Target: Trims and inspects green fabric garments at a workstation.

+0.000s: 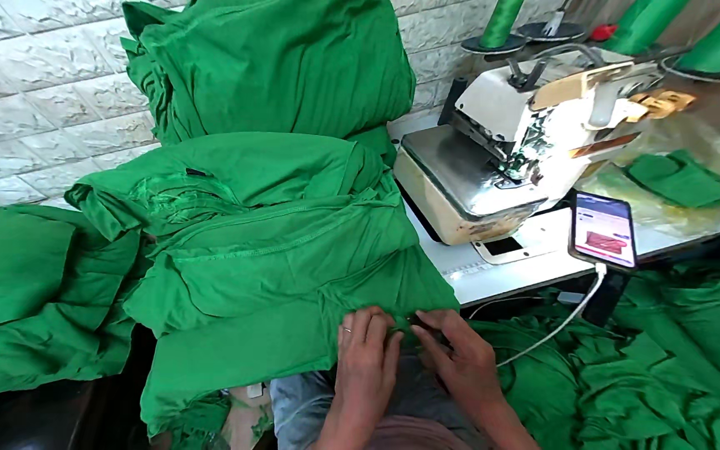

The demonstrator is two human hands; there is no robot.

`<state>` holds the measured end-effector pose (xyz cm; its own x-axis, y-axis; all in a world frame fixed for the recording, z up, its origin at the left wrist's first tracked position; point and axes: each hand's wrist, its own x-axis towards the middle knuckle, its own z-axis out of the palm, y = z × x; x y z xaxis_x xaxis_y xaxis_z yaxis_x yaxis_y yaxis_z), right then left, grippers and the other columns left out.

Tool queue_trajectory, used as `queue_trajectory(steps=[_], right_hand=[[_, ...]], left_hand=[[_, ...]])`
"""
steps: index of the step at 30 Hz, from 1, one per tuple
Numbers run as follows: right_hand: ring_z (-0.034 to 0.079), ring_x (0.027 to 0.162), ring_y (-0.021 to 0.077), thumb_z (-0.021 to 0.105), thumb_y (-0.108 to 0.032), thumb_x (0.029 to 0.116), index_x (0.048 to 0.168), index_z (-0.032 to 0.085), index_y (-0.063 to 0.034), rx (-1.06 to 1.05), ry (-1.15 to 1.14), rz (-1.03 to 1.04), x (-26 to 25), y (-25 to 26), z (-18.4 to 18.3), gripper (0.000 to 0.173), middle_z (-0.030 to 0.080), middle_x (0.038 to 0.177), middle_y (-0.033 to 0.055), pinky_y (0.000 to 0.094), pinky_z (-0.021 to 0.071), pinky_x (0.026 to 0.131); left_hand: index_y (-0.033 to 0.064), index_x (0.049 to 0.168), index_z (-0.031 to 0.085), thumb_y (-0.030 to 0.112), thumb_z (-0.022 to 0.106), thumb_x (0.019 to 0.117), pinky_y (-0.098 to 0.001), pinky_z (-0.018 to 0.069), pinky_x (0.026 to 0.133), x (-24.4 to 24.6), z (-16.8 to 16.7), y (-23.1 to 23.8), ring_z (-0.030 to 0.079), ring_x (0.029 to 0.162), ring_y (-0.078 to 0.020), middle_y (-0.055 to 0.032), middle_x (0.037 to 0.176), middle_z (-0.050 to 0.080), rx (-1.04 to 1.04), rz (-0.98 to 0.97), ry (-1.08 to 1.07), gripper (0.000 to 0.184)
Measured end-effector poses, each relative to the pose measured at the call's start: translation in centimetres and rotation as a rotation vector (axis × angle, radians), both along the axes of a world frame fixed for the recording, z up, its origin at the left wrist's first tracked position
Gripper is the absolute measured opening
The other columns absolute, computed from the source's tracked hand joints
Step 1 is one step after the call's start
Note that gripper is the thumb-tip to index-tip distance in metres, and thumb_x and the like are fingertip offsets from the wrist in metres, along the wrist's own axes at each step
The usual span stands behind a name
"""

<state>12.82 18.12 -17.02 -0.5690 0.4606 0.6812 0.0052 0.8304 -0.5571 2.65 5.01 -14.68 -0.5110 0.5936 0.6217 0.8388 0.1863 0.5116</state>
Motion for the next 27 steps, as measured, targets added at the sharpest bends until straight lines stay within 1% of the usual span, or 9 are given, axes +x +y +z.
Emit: queue_trajectory(steps=[1,4,7,10,14,18,23,25,27], right_hand=[[0.068,0.090,0.0108,0.066,-0.026,0.0983,0.109,0.073,-0.0023,-0.041,0.003,0.016,0.1,0.1,0.0,0.027,0.071,0.098,0.0111,0.0196,0.0559,0.082],[0.067,0.093,0.0070,0.067,-0.027,0.0981,0.112,0.071,-0.0026,-0.063,0.011,0.036,0.5,0.3,-0.2,0.029,0.071,0.100,0.0101,0.0156,0.0539,0.085],[0.067,0.100,0.0087,0.065,-0.030,0.1003,0.114,0.069,-0.0071,-0.017,0.015,0.054,0.9,0.5,-0.6,0.027,0.071,0.105,0.0093,0.0176,0.0533,0.088],[0.067,0.102,0.0112,0.063,-0.033,0.1011,0.114,0.069,-0.0117,0.064,0.010,0.056,1.1,0.6,-1.2,0.025,0.070,0.108,0.0078,0.0201,0.0527,0.089],[0.066,0.101,0.0119,0.064,-0.031,0.1004,0.113,0.069,-0.0122,0.098,0.020,0.054,0.9,0.6,-1.5,0.023,0.069,0.108,0.0077,0.0205,0.0524,0.087],[0.066,0.093,0.0121,0.066,-0.028,0.0987,0.112,0.071,-0.0085,0.042,0.038,0.006,0.5,0.4,-1.6,0.024,0.069,0.102,0.0103,0.0191,0.0536,0.080],[0.066,0.092,0.0104,0.064,-0.022,0.1008,0.109,0.074,-0.0054,0.019,0.066,0.005,0.3,0.7,-1.5,0.021,0.069,0.097,0.0112,0.0160,0.0524,0.082],[0.067,0.093,0.0091,0.063,-0.023,0.1011,0.109,0.074,-0.0050,0.012,0.074,-0.001,0.4,0.8,-1.6,0.023,0.070,0.097,0.0114,0.0145,0.0521,0.083],[0.066,0.094,0.0085,0.066,-0.027,0.0994,0.110,0.073,-0.0048,0.003,0.069,-0.014,0.6,0.8,-1.6,0.025,0.069,0.099,0.0118,0.0138,0.0519,0.083]], left_hand=[[0.0073,0.103,0.072,0.020,0.072,0.0919,-0.0398,0.0536,0.084,0.2,-0.1,0.2,0.066,0.099,-0.0261,-0.0107,0.109,0.069,-0.006,0.026,0.043,0.017],[0.0113,0.093,0.073,0.016,0.070,0.0925,-0.0380,0.0524,0.083,0.4,-0.3,0.6,0.065,0.098,-0.0235,-0.0066,0.105,0.069,0.009,0.057,0.062,0.005],[0.0108,0.091,0.072,0.014,0.068,0.0932,-0.0381,0.0513,0.085,0.1,0.0,0.2,0.064,0.101,-0.0218,-0.0057,0.107,0.069,0.008,-0.020,-0.039,0.006],[0.0102,0.091,0.072,0.016,0.068,0.0936,-0.0361,0.0500,0.090,0.0,0.4,-0.3,0.063,0.105,-0.0198,-0.0048,0.111,0.069,0.000,-0.063,-0.142,0.008],[0.0145,0.092,0.075,0.021,0.070,0.0929,-0.0359,0.0475,0.092,0.1,0.9,-0.5,0.060,0.107,-0.0172,-0.0016,0.111,0.068,-0.011,-0.095,-0.229,0.008],[0.0153,0.091,0.074,0.021,0.070,0.0932,-0.0363,0.0463,0.095,-0.2,0.9,-0.9,0.059,0.111,-0.0177,-0.0015,0.114,0.067,-0.053,-0.140,-0.229,0.008],[0.0130,0.091,0.073,0.020,0.068,0.0951,-0.0343,0.0464,0.101,-1.0,1.4,-2.5,0.057,0.118,-0.0180,-0.0035,0.119,0.066,-0.122,-0.259,-0.241,0.009],[0.0132,0.090,0.073,0.020,0.068,0.0956,-0.0333,0.0470,0.100,-1.4,1.8,-3.6,0.058,0.117,-0.0176,-0.0030,0.119,0.066,-0.156,-0.271,-0.194,0.010],[0.0121,0.089,0.072,0.018,0.067,0.0944,-0.0338,0.0511,0.093,-1.8,2.4,-5.1,0.062,0.109,-0.0187,-0.0032,0.111,0.069,-0.253,-0.281,-0.124,0.009]])
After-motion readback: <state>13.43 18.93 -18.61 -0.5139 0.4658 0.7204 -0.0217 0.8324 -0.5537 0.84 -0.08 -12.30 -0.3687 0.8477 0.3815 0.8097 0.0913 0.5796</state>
